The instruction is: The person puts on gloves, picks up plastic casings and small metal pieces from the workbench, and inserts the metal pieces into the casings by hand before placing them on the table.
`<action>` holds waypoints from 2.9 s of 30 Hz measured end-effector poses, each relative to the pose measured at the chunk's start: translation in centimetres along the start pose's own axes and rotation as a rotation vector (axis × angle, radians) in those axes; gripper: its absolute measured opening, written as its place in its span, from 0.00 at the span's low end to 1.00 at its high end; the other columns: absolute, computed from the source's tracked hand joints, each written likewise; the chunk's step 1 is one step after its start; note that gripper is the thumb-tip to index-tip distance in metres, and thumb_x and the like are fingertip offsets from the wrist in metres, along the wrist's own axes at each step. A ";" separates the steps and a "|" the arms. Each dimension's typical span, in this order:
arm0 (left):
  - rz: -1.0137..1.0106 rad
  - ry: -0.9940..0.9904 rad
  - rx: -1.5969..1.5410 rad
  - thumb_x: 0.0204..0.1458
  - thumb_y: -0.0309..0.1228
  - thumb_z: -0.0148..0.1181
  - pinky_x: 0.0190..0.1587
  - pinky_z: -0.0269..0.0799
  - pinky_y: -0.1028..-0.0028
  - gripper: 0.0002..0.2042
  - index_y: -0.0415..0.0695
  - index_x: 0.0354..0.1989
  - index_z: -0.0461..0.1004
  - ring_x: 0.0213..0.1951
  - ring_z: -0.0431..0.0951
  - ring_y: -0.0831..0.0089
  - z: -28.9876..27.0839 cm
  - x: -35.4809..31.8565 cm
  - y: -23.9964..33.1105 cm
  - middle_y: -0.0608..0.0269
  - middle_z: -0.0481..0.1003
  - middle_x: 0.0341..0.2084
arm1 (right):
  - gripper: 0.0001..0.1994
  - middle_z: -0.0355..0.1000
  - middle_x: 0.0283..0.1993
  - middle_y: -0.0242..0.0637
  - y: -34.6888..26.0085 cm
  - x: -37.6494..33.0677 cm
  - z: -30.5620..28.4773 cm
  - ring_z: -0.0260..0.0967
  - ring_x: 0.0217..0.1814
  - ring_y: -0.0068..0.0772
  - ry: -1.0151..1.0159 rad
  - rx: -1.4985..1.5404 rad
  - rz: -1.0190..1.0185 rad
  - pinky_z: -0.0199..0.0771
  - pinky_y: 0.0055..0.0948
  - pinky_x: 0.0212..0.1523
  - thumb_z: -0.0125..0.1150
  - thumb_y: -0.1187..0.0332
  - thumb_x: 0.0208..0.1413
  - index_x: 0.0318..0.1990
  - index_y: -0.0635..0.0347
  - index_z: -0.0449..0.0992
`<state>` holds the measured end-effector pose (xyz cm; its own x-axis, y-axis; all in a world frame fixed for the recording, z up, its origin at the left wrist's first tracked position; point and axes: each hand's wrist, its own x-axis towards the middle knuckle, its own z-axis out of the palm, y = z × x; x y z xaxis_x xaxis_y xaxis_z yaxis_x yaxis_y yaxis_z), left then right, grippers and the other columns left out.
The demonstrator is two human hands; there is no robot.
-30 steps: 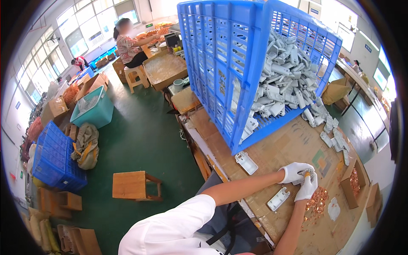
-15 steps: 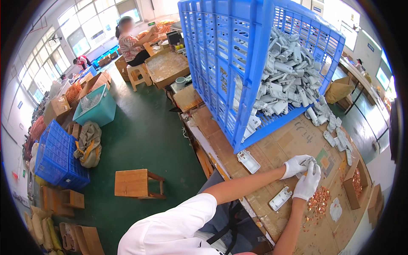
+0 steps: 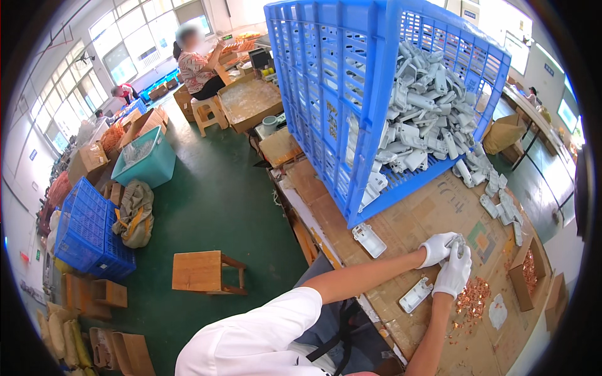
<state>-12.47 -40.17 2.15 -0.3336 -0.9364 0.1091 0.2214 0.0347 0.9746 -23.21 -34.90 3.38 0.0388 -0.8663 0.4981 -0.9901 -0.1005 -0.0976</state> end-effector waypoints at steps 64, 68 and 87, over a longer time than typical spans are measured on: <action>0.081 0.071 0.209 0.58 0.26 0.50 0.56 0.68 0.70 0.17 0.36 0.55 0.69 0.53 0.75 0.65 -0.1 0.2 0.0 0.51 0.76 0.48 | 0.27 0.63 0.59 0.41 -0.3 0.1 0.5 0.63 0.60 0.46 -0.078 0.183 0.070 0.71 0.40 0.53 0.53 0.79 0.50 0.61 0.60 0.66; 0.057 0.061 0.210 0.58 0.25 0.50 0.56 0.69 0.70 0.17 0.36 0.56 0.69 0.53 0.75 0.65 0.2 0.4 0.0 0.50 0.76 0.49 | 0.27 0.62 0.60 0.41 -0.3 0.1 0.2 0.63 0.60 0.46 -0.105 0.129 0.081 0.71 0.40 0.53 0.53 0.79 0.50 0.61 0.61 0.66; 0.079 0.089 0.173 0.58 0.23 0.48 0.56 0.69 0.70 0.17 0.36 0.56 0.68 0.53 0.76 0.65 0.2 0.0 -0.1 0.50 0.76 0.49 | 0.30 0.61 0.60 0.42 0.3 -0.2 1.0 0.60 0.61 0.46 -0.093 0.232 0.059 0.67 0.40 0.58 0.51 0.83 0.47 0.62 0.58 0.66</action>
<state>-12.67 -40.11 2.04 -0.2379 -0.9552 0.1761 0.0804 0.1613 0.9836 -23.33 -35.25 2.38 0.0050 -0.9141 0.4056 -0.9339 -0.1493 -0.3248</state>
